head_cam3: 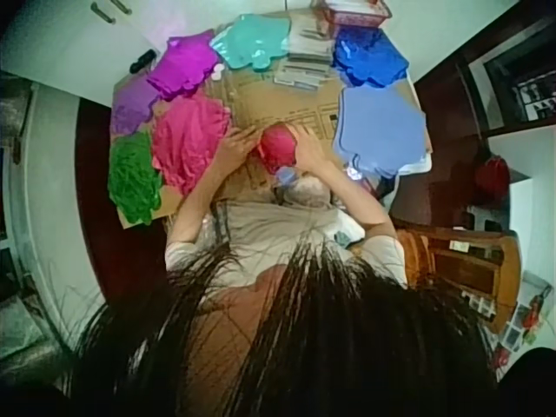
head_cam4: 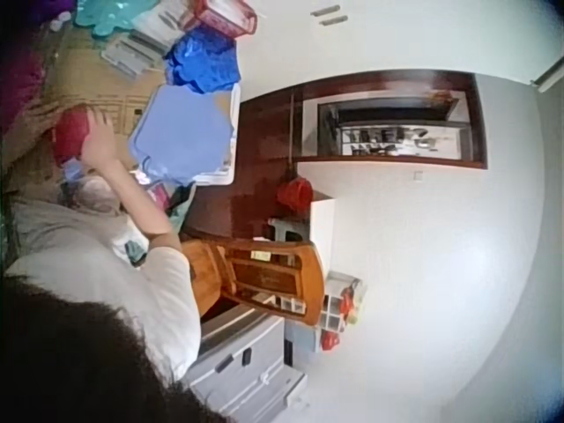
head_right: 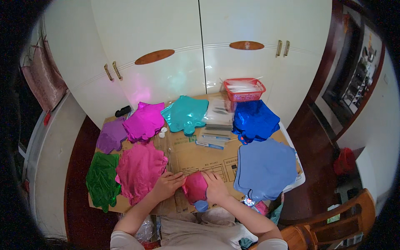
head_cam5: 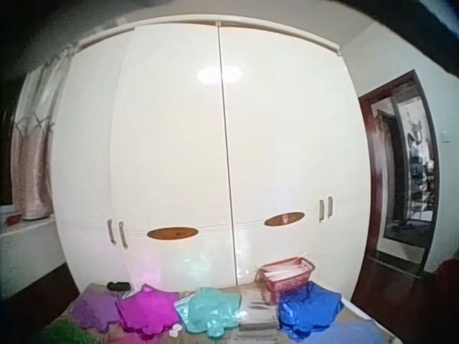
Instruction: Fold and organize colorful plastic bags on a table.
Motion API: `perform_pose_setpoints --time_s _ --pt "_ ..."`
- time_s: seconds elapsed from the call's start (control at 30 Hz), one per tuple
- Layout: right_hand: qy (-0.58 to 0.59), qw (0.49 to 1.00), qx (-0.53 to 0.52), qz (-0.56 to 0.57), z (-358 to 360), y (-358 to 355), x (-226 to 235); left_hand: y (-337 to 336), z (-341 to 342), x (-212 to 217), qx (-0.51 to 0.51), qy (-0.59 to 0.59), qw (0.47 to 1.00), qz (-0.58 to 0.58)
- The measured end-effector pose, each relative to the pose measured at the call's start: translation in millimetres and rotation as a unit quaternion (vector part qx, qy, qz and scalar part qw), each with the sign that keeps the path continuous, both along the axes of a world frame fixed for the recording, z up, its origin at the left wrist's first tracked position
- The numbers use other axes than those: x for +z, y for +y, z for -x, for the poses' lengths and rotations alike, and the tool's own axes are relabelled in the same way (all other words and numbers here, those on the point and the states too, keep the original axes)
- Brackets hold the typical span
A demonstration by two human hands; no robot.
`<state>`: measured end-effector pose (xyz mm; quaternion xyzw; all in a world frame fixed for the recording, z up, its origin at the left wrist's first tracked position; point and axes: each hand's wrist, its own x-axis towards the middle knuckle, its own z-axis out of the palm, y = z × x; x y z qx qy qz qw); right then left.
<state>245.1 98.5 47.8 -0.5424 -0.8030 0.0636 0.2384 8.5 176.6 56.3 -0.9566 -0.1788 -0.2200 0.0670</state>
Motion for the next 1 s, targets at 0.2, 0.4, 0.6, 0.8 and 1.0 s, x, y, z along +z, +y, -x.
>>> perform_pose_setpoints --time_s 0.2,0.4,0.6,0.8,1.0 --pt "0.099 0.992 -0.029 0.072 -7 8 -7 1 2 1 -0.012 0.008 1.000 -0.009" --pt "0.103 0.987 0.119 -0.021 -11 21 0 0 5 4 -0.015 0.023 1.000 -0.013" --pt "0.025 0.989 0.147 -0.018 -18 19 -11 -15 7 17 0.004 0.062 0.998 -0.034" --pt "0.026 0.989 0.144 0.019 -18 19 -12 -46 10 15 -0.007 0.065 0.997 0.044" --pt "0.031 0.988 0.143 0.043 -20 18 -8 -57 12 11 -0.037 0.057 0.995 0.073"
